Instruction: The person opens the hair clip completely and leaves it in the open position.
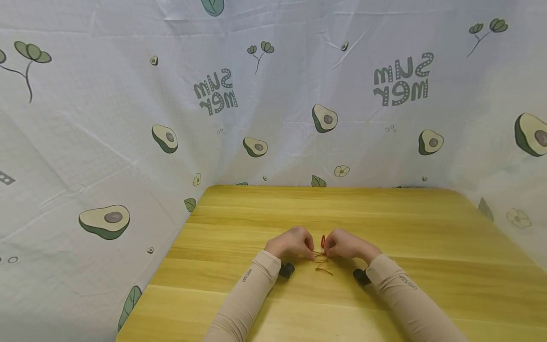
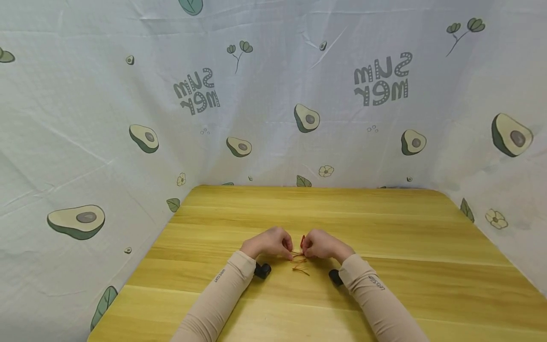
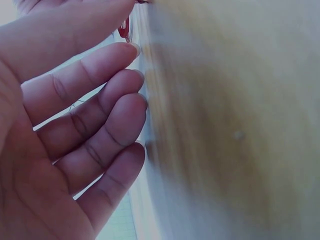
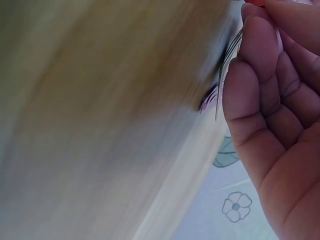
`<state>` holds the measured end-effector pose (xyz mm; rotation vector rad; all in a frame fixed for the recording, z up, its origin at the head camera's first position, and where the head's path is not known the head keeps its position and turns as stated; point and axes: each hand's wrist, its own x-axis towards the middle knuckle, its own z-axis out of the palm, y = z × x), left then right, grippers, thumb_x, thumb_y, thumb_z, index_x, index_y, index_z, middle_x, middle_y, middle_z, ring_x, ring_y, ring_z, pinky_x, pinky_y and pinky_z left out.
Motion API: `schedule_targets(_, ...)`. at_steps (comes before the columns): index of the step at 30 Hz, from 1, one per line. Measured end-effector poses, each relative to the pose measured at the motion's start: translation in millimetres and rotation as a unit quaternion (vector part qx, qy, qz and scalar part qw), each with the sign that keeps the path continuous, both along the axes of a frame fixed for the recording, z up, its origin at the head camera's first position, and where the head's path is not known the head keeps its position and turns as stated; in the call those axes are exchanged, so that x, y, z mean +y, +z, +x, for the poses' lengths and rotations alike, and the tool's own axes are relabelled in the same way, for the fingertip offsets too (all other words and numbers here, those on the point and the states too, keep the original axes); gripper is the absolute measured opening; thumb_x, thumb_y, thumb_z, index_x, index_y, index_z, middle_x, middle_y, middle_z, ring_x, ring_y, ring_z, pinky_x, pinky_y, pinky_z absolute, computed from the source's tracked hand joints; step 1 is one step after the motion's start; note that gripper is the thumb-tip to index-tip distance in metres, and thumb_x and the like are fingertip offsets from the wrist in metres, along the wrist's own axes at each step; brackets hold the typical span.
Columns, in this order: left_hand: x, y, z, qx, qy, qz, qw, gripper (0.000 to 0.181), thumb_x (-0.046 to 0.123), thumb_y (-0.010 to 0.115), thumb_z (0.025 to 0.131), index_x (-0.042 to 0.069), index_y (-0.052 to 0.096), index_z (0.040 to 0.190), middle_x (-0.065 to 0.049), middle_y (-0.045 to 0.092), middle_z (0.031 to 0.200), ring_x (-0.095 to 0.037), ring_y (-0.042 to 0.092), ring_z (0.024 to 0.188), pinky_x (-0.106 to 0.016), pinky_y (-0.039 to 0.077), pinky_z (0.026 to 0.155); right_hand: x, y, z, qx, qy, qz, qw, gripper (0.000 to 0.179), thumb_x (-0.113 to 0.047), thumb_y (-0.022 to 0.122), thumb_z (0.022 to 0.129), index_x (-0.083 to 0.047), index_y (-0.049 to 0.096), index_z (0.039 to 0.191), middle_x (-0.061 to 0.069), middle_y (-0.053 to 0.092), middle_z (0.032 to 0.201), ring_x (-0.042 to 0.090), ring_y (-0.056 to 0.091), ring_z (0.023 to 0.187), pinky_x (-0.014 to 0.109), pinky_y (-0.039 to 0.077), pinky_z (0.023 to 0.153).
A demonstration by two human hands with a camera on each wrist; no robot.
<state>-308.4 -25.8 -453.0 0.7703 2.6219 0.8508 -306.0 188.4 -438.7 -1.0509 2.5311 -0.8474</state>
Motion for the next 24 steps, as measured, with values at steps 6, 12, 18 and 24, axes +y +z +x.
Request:
schedule_targets(6, 0.8, 0.1, -1.4, -0.014, -0.002, 0.01, 0.9999, 0.015, 0.021, 0.083, 0.083, 0.016, 0.07, 0.078, 0.007, 0.063, 0.076, -0.006, 0.052, 0.065, -0.02, 0.044, 0.059, 1, 0.5, -1.5, -0.008, -0.006, 0.0, 0.9999, 0.013, 0.003, 0.067, 0.086, -0.004, 0.073, 0.077, -0.003, 0.061, 0.073, 0.006, 0.045, 0.062, 0.022, 0.04, 0.059)
schedule_targets(12, 0.5, 1.4, -0.2, -0.029, 0.004, 0.019, 0.9994, 0.015, 0.023, 0.081, 0.085, 0.016, 0.07, 0.077, 0.007, 0.063, 0.073, -0.006, 0.05, 0.062, -0.021, 0.043, 0.056, 4, 5.8, -3.9, -0.017, -0.012, 0.002, 0.9998, 0.011, 0.003, 0.064, 0.086, -0.002, 0.073, 0.082, -0.001, 0.064, 0.075, 0.007, 0.048, 0.061, 0.023, 0.043, 0.059)
schedule_targets(18, 2.7, 4.0, -1.1, -0.026, 0.022, 0.016, 0.9993, 0.017, 0.026, 0.076, 0.09, 0.017, 0.071, 0.076, 0.006, 0.064, 0.074, -0.008, 0.05, 0.062, -0.023, 0.042, 0.055, 10, 11.4, -11.2, -0.029, -0.018, -0.008, 0.9994, 0.01, 0.003, 0.063, 0.088, 0.002, 0.073, 0.089, 0.005, 0.069, 0.082, 0.011, 0.054, 0.068, 0.028, 0.049, 0.065)
schedule_targets(24, 10.7, 9.6, -6.4, -0.019, 0.056, 0.016, 0.9981, 0.026, 0.026, 0.074, 0.09, 0.014, 0.065, 0.069, 0.007, 0.052, 0.062, -0.008, 0.043, 0.054, -0.023, 0.037, 0.051, 14, 18.1, -25.3, -0.043, -0.022, -0.014, 0.9988, 0.01, 0.005, 0.061, 0.09, 0.006, 0.07, 0.092, 0.014, 0.07, 0.084, 0.016, 0.056, 0.07, 0.03, 0.048, 0.065)
